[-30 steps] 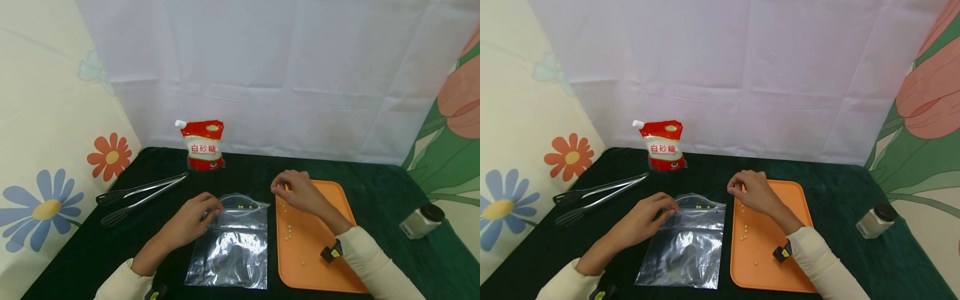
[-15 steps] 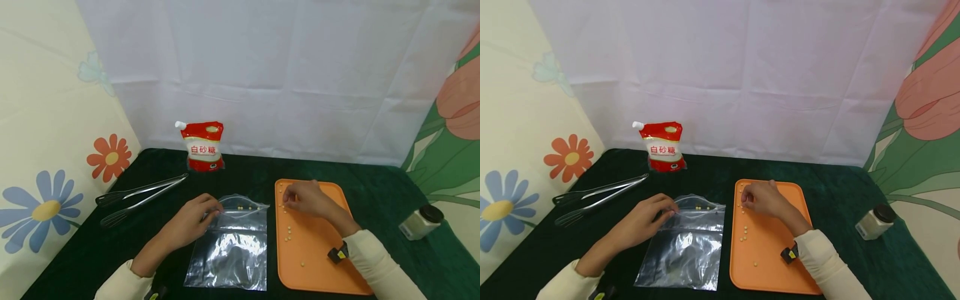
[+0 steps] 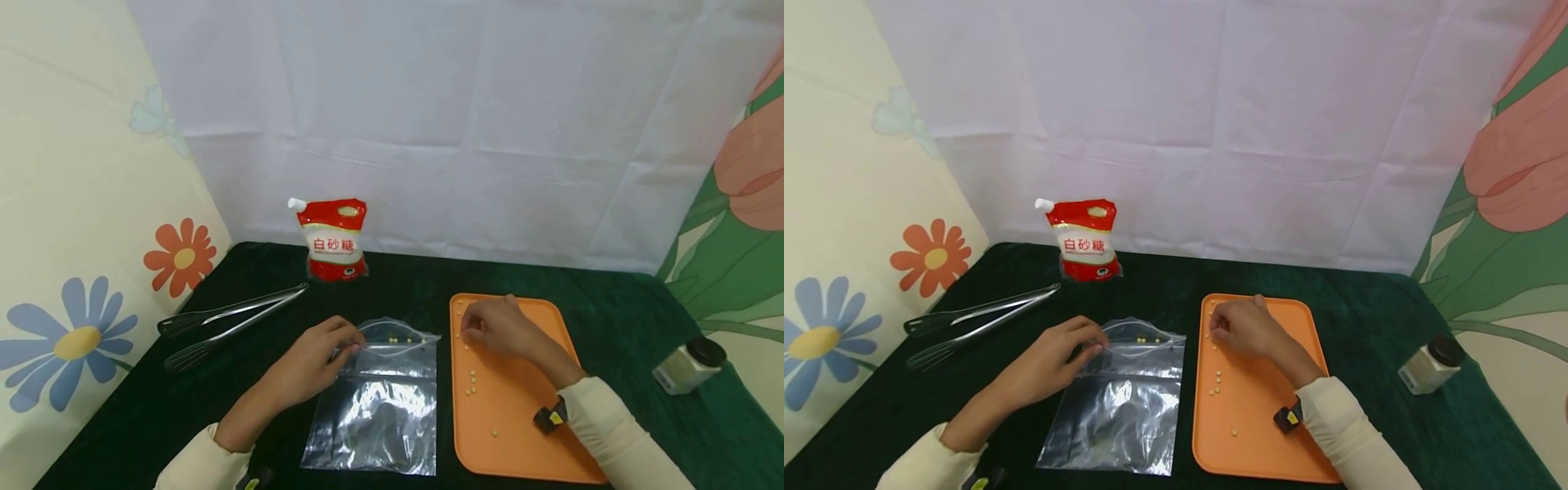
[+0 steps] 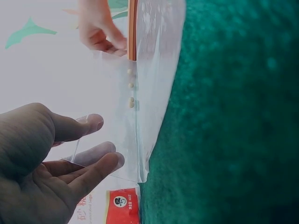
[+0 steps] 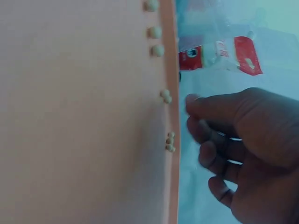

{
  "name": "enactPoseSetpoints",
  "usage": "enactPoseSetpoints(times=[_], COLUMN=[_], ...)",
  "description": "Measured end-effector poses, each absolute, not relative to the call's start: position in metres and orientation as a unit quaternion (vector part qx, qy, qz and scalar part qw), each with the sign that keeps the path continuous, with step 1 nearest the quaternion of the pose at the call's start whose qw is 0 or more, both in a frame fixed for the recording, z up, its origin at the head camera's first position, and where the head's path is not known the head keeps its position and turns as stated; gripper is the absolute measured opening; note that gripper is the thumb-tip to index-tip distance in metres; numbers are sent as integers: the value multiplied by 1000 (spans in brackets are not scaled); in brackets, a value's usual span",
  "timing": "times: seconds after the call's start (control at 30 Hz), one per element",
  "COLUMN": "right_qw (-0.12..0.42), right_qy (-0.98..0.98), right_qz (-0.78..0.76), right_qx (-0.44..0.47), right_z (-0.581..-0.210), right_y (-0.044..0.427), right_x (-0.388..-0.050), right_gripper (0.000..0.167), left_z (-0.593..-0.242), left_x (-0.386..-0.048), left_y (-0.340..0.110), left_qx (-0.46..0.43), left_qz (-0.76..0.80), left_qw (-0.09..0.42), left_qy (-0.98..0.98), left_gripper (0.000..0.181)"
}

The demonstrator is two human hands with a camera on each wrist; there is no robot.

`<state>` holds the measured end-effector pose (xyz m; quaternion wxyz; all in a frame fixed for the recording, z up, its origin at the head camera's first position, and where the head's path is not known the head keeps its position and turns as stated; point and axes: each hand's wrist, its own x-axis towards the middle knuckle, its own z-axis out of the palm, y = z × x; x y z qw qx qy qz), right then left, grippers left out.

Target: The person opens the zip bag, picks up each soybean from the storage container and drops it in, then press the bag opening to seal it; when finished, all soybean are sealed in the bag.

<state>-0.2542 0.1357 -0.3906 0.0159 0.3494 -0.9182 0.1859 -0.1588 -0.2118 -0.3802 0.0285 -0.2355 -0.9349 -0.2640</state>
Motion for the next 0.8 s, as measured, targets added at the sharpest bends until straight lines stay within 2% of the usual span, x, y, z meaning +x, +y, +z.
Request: enactPoseSetpoints(times=[0.27,0.43,0.57,0.8], right_qw=[16,-22,-53,-63], right_qy=[-846,-797,-779,-777], right_qz=[376,458,490,486], right_qx=[376,394,388,395], right_z=[-374,-370,-371,-374], right_y=[123,107,96,85], right_x=[-245,-239,-235,-233], right_gripper=[9,11,13,14], left_z=[-379,-379,-379,-379], left_x=[-158,-157,-157,-157], left_y=[-212,-212,-211,-210], left_qx=[-237,-236,-235,-234], left_qz=[-264,-264,-261,-258], left_qw=[30,31,33,34], left_qy=[-934,-935,-936,-937], left_gripper=[19,19,19,19])
